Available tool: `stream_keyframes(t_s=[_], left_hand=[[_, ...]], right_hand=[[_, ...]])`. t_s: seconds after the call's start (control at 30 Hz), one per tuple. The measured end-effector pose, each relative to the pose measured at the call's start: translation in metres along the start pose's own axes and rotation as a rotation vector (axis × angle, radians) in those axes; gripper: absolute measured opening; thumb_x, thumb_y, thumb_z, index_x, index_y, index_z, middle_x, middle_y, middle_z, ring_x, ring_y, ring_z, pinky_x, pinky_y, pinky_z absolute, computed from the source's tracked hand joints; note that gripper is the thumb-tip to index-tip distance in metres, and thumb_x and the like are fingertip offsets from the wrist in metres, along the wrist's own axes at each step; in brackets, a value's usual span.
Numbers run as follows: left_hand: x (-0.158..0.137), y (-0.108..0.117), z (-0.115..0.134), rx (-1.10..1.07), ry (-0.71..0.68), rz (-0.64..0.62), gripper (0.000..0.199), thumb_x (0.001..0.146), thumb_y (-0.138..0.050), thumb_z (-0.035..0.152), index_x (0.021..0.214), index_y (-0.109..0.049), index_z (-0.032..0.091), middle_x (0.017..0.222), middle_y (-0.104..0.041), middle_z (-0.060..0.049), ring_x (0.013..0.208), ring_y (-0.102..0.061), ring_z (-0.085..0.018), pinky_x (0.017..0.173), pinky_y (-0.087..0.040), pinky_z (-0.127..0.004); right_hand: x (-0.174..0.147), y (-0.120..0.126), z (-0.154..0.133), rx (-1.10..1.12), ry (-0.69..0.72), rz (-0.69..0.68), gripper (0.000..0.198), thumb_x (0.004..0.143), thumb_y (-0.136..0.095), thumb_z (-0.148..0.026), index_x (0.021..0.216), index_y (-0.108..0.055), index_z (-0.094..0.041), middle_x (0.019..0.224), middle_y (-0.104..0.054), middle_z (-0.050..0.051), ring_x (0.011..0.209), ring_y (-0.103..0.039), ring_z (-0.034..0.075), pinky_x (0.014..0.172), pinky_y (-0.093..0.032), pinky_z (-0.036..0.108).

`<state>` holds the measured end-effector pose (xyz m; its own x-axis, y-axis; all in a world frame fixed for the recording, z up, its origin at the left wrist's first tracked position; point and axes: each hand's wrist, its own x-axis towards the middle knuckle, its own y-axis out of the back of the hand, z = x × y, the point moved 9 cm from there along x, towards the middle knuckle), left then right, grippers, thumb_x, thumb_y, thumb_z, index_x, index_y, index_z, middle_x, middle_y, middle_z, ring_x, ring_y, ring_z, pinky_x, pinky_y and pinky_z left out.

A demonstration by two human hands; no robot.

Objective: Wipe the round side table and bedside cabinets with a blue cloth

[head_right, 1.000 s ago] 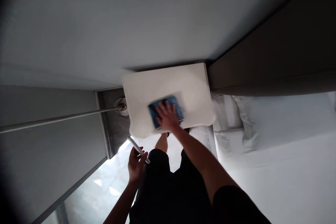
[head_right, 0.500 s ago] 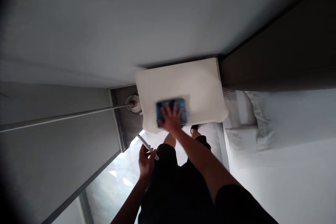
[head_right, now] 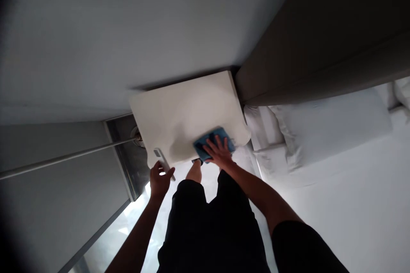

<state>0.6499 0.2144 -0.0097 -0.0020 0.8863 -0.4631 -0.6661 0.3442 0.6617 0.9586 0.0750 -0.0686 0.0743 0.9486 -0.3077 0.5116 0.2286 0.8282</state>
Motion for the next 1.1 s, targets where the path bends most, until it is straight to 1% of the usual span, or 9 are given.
stream_keyframes(t_s=[0.1, 0.17, 0.3, 0.43, 0.57, 0.7, 0.8, 0.97, 1.1], left_hand=[[0.037, -0.033, 0.046, 0.202, -0.054, -0.032, 0.072, 0.081, -0.086, 0.041, 0.146, -0.067, 0.017, 0.137, -0.069, -0.017, 0.111, -0.072, -0.031, 0.107, -0.061, -0.051], [0.065, -0.047, 0.079, 0.309, -0.067, -0.042, 0.072, 0.087, -0.083, 0.039, 0.153, -0.064, 0.016, 0.144, -0.067, -0.019, 0.123, -0.069, -0.033, 0.112, -0.058, -0.051], [0.123, -0.055, 0.139, 0.456, -0.066, -0.032, 0.07, 0.094, -0.08, 0.041, 0.156, -0.061, 0.014, 0.147, -0.064, -0.022, 0.137, -0.063, -0.039, 0.115, -0.054, -0.051], [0.158, -0.045, 0.174, 0.53, 0.002, 0.039, 0.072, 0.097, -0.08, 0.04, 0.156, -0.057, 0.008, 0.15, -0.06, -0.029, 0.135, -0.065, -0.042, 0.115, -0.052, -0.053], [0.164, -0.041, 0.191, 0.576, 0.001, 0.06, 0.085, 0.096, -0.081, 0.039, 0.167, -0.048, 0.006, 0.153, -0.06, -0.032, 0.137, -0.065, -0.045, 0.115, -0.05, -0.053], [0.162, -0.035, 0.199, 0.623, -0.055, 0.053, 0.086, 0.101, -0.077, 0.04, 0.173, -0.045, 0.006, 0.156, -0.061, -0.032, 0.143, -0.063, -0.043, 0.119, -0.048, -0.049], [0.163, -0.022, 0.196, 0.621, -0.028, 0.055, 0.085, 0.104, -0.075, 0.043, 0.174, -0.046, 0.006, 0.157, -0.061, -0.034, 0.143, -0.065, -0.041, 0.119, -0.047, -0.047], [0.16, 0.005, 0.191, 0.513, -0.121, 0.088, 0.082, 0.104, -0.075, 0.047, 0.169, -0.052, 0.004, 0.158, -0.062, -0.035, 0.152, -0.059, -0.041, 0.124, -0.044, -0.049], [0.117, 0.022, 0.17, 0.322, -0.3, 0.095, 0.059, 0.106, -0.066, 0.039, 0.156, -0.064, 0.007, 0.159, -0.064, -0.031, 0.155, -0.056, -0.037, 0.128, -0.044, -0.051]], right_hand=[[-0.044, 0.044, 0.097, -0.082, -0.107, -0.002, 0.077, 0.094, -0.094, -0.04, 0.165, -0.067, -0.031, 0.186, -0.046, 0.016, 0.178, -0.014, 0.056, 0.133, 0.001, 0.094], [-0.064, 0.063, 0.143, -0.096, -0.151, 0.003, 0.071, 0.095, -0.09, -0.038, 0.163, -0.069, -0.029, 0.186, -0.045, 0.016, 0.179, -0.013, 0.056, 0.134, -0.004, 0.093], [-0.09, 0.064, 0.183, 0.009, -0.194, 0.078, 0.065, 0.099, -0.079, -0.037, 0.161, -0.069, -0.021, 0.188, -0.04, 0.019, 0.181, -0.007, 0.051, 0.141, -0.019, 0.083], [-0.114, 0.049, 0.165, 0.197, -0.325, 0.343, 0.067, 0.107, -0.059, -0.032, 0.173, -0.054, -0.02, 0.194, -0.024, 0.018, 0.182, -0.001, 0.047, 0.142, -0.027, 0.077], [-0.137, 0.032, 0.126, 0.464, -0.526, 0.489, 0.078, 0.106, -0.054, -0.04, 0.181, -0.037, -0.026, 0.196, -0.015, 0.017, 0.181, -0.017, 0.047, 0.139, -0.039, 0.076], [-0.157, 0.013, 0.088, 0.822, -0.479, 0.314, 0.083, 0.095, -0.069, -0.048, 0.174, -0.05, -0.035, 0.187, -0.043, 0.014, 0.171, -0.043, 0.047, 0.138, -0.042, 0.073], [-0.179, 0.004, 0.067, 1.012, -0.386, 0.185, 0.076, 0.085, -0.08, -0.048, 0.16, -0.068, -0.039, 0.174, -0.061, 0.011, 0.166, -0.051, 0.049, 0.14, -0.038, 0.074], [-0.204, 0.006, 0.055, 1.126, -0.566, 0.274, 0.078, 0.072, -0.089, -0.052, 0.148, -0.075, -0.052, 0.152, -0.077, 0.008, 0.154, -0.063, 0.053, 0.131, -0.049, 0.074], [-0.203, 0.032, 0.021, 1.427, -0.716, 0.435, 0.074, 0.07, -0.099, -0.048, 0.139, -0.078, -0.036, 0.117, -0.086, 0.009, 0.115, -0.082, 0.05, 0.107, -0.065, 0.077]])
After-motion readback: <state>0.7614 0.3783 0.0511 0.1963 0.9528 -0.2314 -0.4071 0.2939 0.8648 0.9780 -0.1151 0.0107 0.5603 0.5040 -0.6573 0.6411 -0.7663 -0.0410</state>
